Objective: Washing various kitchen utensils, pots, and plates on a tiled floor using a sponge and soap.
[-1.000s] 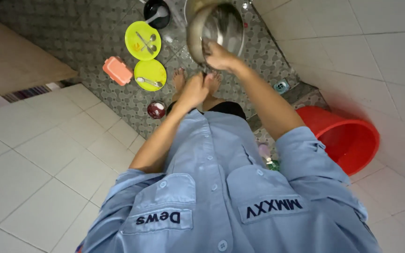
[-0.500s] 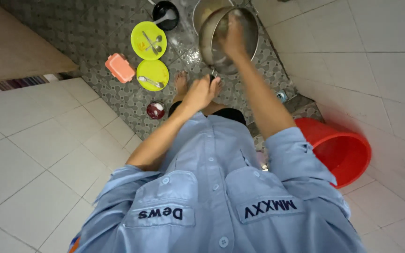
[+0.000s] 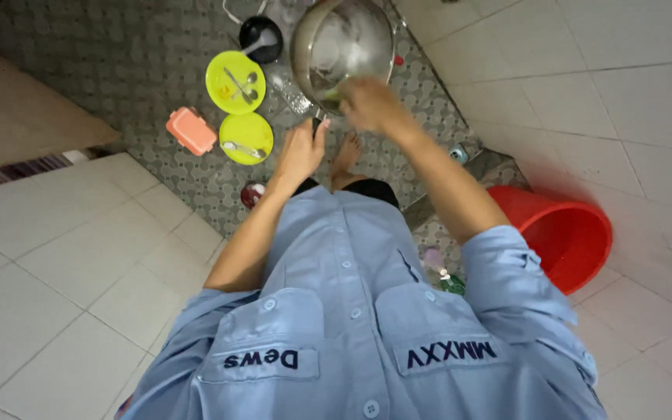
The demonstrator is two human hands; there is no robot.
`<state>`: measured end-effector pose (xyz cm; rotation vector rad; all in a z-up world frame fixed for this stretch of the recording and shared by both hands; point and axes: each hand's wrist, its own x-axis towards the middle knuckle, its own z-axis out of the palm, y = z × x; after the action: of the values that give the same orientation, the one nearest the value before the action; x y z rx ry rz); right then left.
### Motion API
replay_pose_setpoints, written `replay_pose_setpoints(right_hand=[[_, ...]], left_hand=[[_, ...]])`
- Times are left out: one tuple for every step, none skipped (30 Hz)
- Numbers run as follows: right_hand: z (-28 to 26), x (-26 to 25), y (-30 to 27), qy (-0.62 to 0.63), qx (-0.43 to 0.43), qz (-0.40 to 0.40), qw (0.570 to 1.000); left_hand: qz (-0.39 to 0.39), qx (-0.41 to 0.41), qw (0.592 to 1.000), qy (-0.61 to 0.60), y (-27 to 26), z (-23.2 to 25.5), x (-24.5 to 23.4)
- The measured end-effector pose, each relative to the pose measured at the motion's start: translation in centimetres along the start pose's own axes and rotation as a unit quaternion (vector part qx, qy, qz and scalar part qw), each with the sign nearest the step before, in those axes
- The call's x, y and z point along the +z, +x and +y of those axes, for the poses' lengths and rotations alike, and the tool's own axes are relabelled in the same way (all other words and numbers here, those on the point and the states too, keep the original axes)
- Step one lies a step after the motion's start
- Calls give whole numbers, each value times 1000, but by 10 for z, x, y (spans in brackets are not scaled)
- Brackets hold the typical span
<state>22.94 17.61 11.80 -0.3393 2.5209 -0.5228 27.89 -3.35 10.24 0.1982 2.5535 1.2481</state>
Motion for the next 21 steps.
replay_pose_setpoints(right_hand=[[-9, 11, 1, 179, 3, -8, 984], [-17, 22, 1, 351, 6, -15, 936], [-13, 14, 1, 349, 4, -12, 937], [-7, 7, 1, 232, -96, 45, 967], [-12, 12, -8, 120, -194, 92, 969], [-6, 32, 2, 128, -193, 87, 969], [6, 49, 18, 183, -148, 62, 970], [17, 65, 33, 237, -101, 36, 965], [-5, 56, 29, 239, -102, 38, 965], [-27, 47, 25, 385, -52, 29, 921], [-42, 34, 24, 518, -1, 22, 855], [-41, 38, 38, 518, -3, 25, 855], [-42, 45, 44, 560, 8, 96, 823], [-44, 53, 50, 598, 17, 166, 784], [-51, 38, 54, 598, 20, 164, 784], [-59, 22, 58, 650, 134, 219, 716], [-64, 2, 65, 685, 241, 270, 632], [-59, 4, 69, 684, 240, 271, 633], [-59, 10, 72, 755, 137, 378, 519], [-58, 16, 74, 795, 29, 470, 382], [-60, 17, 72, 794, 26, 474, 380]], left_hand=[[-6, 8, 1000, 23, -3, -2, -3], [-11, 15, 999, 46, -6, -4, -5], [-9, 19, 999, 46, 1, 2, -14], [-4, 9, 1000, 14, 9, 7, -23], [-6, -12, 1000, -13, -2, 9, -35], [-10, -20, 1000, -10, -6, 8, -37], [-31, -25, 999, 4, -1, 8, -37], [-52, -29, 998, 19, 4, 7, -38], [-52, -29, 998, 21, 0, 4, -37], [-51, -41, 997, 32, -3, 1, -37], [-49, -50, 997, 42, 1, -1, -33], [-48, -47, 997, 43, 2, 6, -37], [-47, -24, 998, 28, -4, 13, -38], [-45, -1, 999, 12, -12, 20, -41], [-47, -3, 999, 11, -13, 21, -38], [-60, 17, 998, 9, -15, 22, -35], [-70, 41, 997, 8, -12, 24, -32], [-68, 43, 997, 7, -11, 29, -34], [-88, 28, 995, 44, -14, 32, -40], [-109, 13, 991, 81, -16, 35, -45], [-109, 19, 991, 82, -11, 33, -45]])
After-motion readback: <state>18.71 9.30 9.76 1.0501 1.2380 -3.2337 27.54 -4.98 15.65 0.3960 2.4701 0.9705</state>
